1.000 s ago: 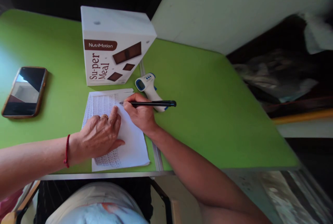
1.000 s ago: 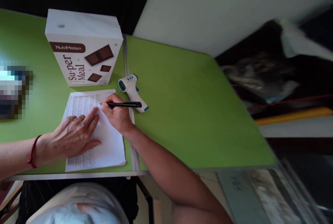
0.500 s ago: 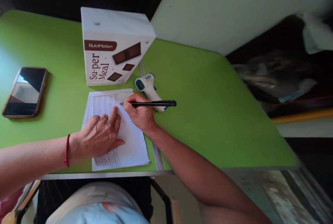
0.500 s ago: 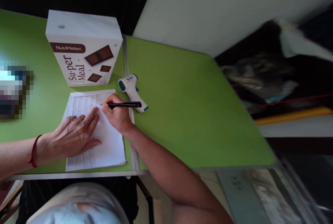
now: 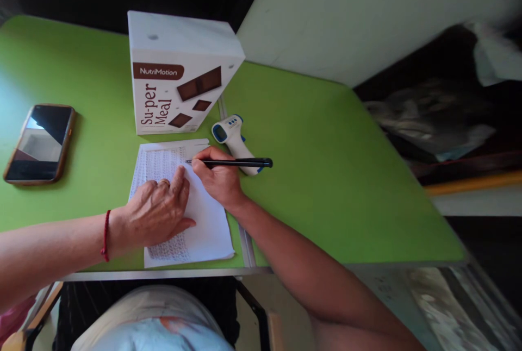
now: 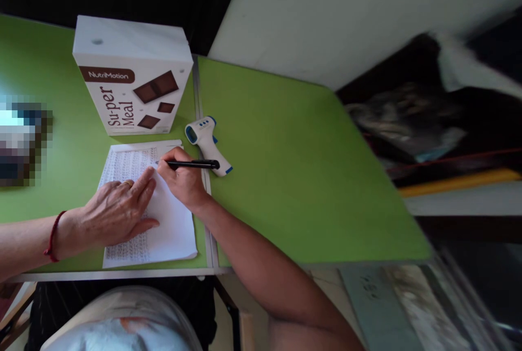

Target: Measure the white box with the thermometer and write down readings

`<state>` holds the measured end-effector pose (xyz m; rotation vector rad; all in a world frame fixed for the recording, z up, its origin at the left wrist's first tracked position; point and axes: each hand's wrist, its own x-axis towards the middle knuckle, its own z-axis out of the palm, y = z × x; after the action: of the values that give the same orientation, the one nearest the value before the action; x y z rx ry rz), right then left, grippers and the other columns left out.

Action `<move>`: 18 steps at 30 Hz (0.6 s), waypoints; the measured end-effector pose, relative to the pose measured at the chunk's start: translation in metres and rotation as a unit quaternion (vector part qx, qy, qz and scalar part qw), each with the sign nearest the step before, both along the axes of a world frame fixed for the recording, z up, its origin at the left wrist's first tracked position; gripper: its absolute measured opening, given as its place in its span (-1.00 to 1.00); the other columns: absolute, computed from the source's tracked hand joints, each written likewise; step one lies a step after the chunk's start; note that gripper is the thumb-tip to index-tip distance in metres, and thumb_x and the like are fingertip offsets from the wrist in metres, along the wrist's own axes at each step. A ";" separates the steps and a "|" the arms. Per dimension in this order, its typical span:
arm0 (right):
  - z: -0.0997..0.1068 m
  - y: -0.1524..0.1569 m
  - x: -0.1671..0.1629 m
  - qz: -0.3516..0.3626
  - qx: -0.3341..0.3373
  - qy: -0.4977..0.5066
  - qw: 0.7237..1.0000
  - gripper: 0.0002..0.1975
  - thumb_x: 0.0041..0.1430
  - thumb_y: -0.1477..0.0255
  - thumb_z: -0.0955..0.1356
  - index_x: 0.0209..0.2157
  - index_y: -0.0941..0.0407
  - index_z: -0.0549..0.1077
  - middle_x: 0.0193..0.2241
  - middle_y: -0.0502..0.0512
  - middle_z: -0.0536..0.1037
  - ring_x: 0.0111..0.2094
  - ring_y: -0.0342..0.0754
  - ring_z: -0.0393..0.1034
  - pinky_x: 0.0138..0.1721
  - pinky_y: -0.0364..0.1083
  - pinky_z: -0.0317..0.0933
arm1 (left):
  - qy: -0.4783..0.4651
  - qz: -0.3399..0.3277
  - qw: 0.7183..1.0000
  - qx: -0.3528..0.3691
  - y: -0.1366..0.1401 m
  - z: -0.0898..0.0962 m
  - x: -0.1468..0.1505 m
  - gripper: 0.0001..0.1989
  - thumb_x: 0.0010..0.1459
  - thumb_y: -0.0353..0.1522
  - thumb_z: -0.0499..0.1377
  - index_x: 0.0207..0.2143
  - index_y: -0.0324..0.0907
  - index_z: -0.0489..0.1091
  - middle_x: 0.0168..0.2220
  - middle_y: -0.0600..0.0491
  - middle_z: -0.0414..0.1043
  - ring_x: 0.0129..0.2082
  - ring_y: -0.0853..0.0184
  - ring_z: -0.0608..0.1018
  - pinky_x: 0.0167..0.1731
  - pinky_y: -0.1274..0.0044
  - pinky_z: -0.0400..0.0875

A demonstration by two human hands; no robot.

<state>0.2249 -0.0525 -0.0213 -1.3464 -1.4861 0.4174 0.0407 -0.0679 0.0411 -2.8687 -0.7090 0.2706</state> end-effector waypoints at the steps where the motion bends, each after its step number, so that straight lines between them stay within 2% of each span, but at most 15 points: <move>1: 0.000 0.000 0.000 0.004 0.002 0.002 1.000 -0.90 0.17 0.42 0.34 -0.45 0.02 0.40 -0.53 -0.08 0.50 -0.48 -0.10 0.38 -0.34 -0.08 0.33 | 0.000 0.000 1.000 0.001 0.000 0.000 0.000 -0.20 0.38 0.01 0.14 0.34 -0.52 0.30 0.33 -0.55 0.29 -0.30 0.10 0.68 -0.41 0.36 0.51; 9: 0.001 0.000 0.001 0.014 -0.016 0.002 1.000 -0.89 0.19 0.39 0.33 -0.44 0.02 0.39 -0.53 -0.08 0.47 -0.47 -0.09 0.38 -0.33 -0.07 0.34 | 0.003 0.014 1.000 -0.018 0.001 0.003 0.002 -0.23 0.38 0.00 0.16 0.33 -0.48 0.32 0.32 -0.54 0.29 -0.28 0.10 0.68 -0.39 0.37 0.49; 13: 0.004 -0.001 0.002 -0.006 -0.011 0.004 1.000 -0.89 0.17 0.37 0.34 -0.45 0.02 0.39 -0.55 -0.08 0.49 -0.49 -0.08 0.38 -0.36 -0.07 0.35 | -0.011 0.016 0.999 -0.034 0.000 0.002 0.001 -0.25 0.36 -0.02 0.18 0.30 -0.49 0.34 0.30 -0.55 0.33 -0.27 0.08 0.67 -0.41 0.36 0.47; 16: 0.011 -0.001 0.007 -0.024 -0.006 -0.028 0.999 -0.89 0.21 0.34 0.34 -0.40 0.01 0.42 -0.51 -0.05 0.52 -0.47 -0.06 0.41 -0.32 -0.05 0.40 | -0.033 0.022 0.998 -0.044 0.000 0.000 0.000 -0.27 0.34 -0.03 0.21 0.26 -0.50 0.35 0.27 -0.56 0.36 -0.27 0.06 0.67 -0.41 0.35 0.46; 18: 0.016 0.000 0.013 -0.020 0.006 -0.066 0.998 -0.90 0.26 0.32 0.34 -0.32 0.01 0.46 -0.43 0.00 0.58 -0.40 -0.03 0.46 -0.24 -0.01 0.44 | -0.047 0.021 0.997 -0.059 0.003 0.000 -0.002 -0.37 0.35 -0.05 0.20 0.18 -0.44 0.41 0.24 -0.50 0.39 -0.30 0.09 0.65 -0.44 0.36 0.45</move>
<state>0.2384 -0.0528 -0.0058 -1.4146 -1.5646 0.2991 0.0391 -0.0651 0.0413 -2.9981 -0.7975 0.1911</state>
